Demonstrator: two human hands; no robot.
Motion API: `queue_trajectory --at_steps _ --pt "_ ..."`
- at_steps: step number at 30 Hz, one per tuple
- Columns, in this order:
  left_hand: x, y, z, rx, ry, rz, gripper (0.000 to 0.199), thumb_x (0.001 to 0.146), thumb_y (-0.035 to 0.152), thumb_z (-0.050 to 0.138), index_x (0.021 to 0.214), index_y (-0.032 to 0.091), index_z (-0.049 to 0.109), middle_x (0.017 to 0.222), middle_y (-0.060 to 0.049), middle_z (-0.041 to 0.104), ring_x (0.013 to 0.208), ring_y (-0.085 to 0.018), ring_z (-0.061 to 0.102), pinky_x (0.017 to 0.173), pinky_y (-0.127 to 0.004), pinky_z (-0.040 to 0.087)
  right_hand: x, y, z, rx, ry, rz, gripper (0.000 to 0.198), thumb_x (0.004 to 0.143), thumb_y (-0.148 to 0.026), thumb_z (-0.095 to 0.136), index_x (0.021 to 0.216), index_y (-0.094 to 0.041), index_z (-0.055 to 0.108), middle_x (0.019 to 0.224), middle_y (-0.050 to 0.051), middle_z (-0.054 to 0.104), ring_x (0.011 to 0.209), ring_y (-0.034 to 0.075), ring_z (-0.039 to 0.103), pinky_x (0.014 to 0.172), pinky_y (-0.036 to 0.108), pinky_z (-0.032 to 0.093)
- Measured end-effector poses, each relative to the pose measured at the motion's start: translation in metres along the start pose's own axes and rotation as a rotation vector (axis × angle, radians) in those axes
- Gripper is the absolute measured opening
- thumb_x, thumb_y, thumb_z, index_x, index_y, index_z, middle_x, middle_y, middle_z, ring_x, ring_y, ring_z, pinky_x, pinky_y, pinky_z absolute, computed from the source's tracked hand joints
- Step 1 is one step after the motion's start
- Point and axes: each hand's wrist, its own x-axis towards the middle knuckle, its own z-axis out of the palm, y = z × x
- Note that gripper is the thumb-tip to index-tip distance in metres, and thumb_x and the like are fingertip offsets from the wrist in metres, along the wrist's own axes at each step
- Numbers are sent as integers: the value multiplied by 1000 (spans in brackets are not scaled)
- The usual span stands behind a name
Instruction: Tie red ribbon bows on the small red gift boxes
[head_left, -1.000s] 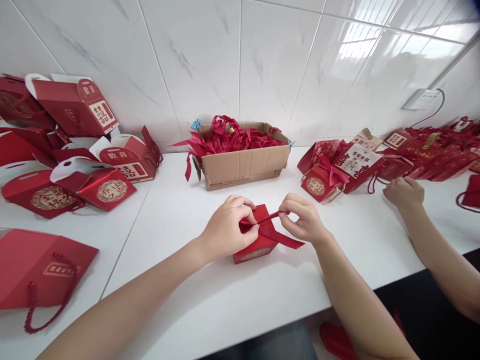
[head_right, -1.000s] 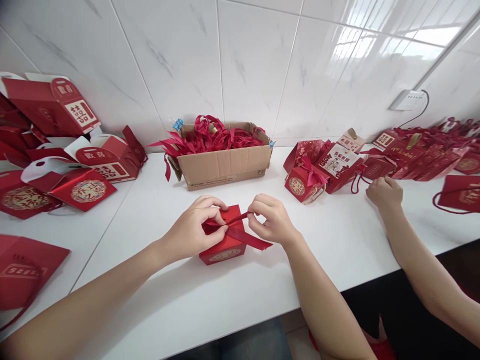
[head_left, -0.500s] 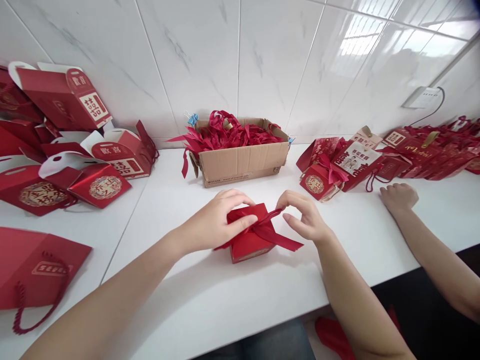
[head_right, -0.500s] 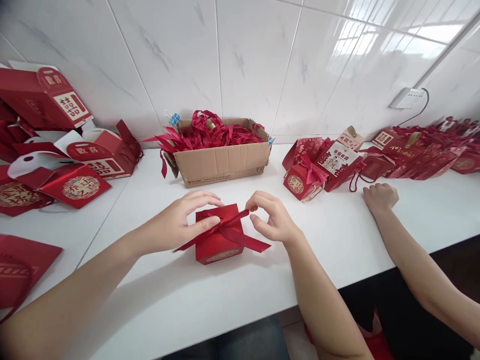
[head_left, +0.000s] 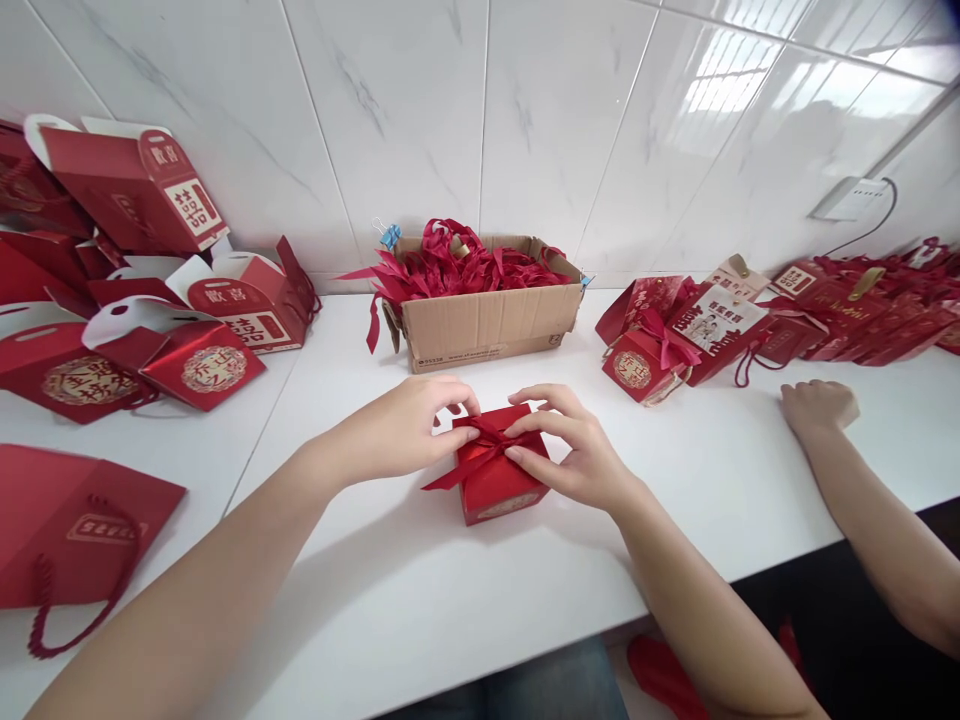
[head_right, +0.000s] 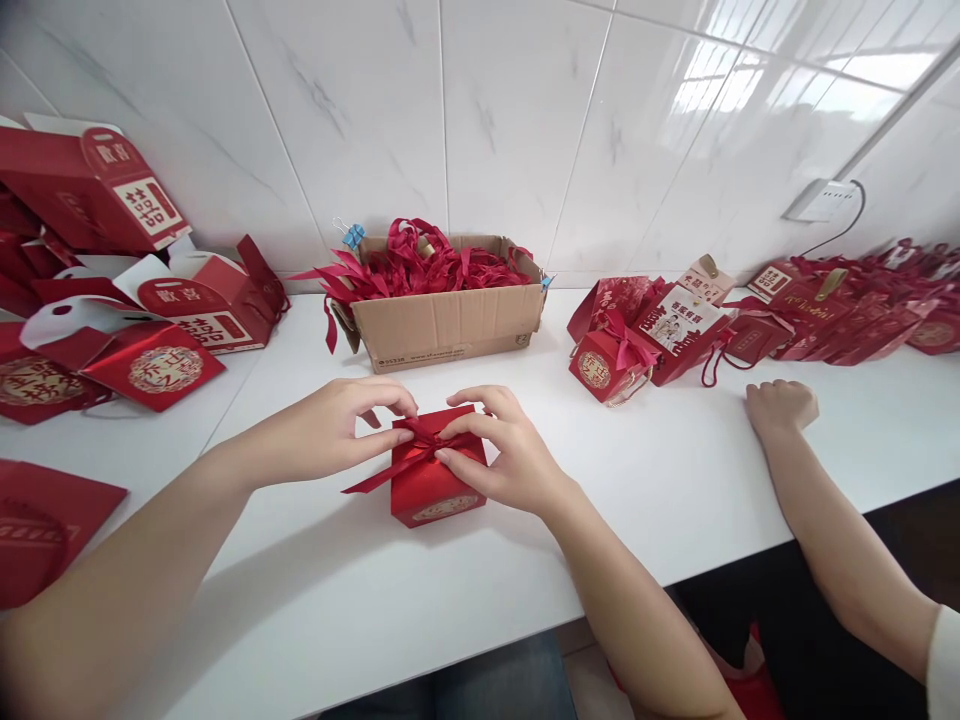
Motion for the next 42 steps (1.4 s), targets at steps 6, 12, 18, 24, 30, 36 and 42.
queue_trajectory --at_steps 6,12,18,24,30,36,42 --pt "1 1 3 -90 27 -18 10 82 24 51 79 23 61 84 3 67 80 -15 61 72 -28 50 2 -1 4 -51 21 -17 6 85 -24 63 89 -23 68 116 8 59 109 24 53 90 43 48" --pt "3 0 7 -120 51 -2 12 81 20 49 76 22 60 82 2 66 79 -15 62 73 -28 51 2 -4 3 -32 0 -39 8 84 -17 61 76 -21 63 112 8 59 106 23 52 89 41 48" --pt "7 -1 12 -152 85 -17 11 80 19 50 72 20 57 82 0 65 75 -16 63 67 -27 51 3 -6 2 -31 -29 -37 10 81 -14 60 73 -21 58 112 7 58 107 24 51 90 43 48" --pt "9 -1 15 -167 106 -21 11 79 20 50 69 19 55 79 -1 64 72 -16 63 64 -28 51 5 -6 0 -38 -59 -61 13 80 -13 58 72 -21 54 110 8 58 107 25 51 88 44 48" --pt "12 -2 17 -216 107 -56 11 80 21 50 70 20 53 82 -1 62 68 -15 62 61 -28 50 4 -5 0 -46 -70 -85 12 80 -13 58 73 -22 55 110 7 59 107 25 50 90 45 47" --pt "12 -9 16 -159 24 -13 10 80 23 48 82 21 58 92 -1 63 85 -18 61 76 -32 51 1 -3 -1 -52 -4 -20 3 82 -21 62 80 -22 63 112 8 58 109 25 51 92 45 47" --pt "8 -3 13 -72 67 97 14 81 28 52 93 24 60 103 -2 60 90 -18 58 85 -35 47 1 0 -9 -10 91 59 20 93 -21 46 92 -22 66 116 10 59 111 24 54 91 44 47"
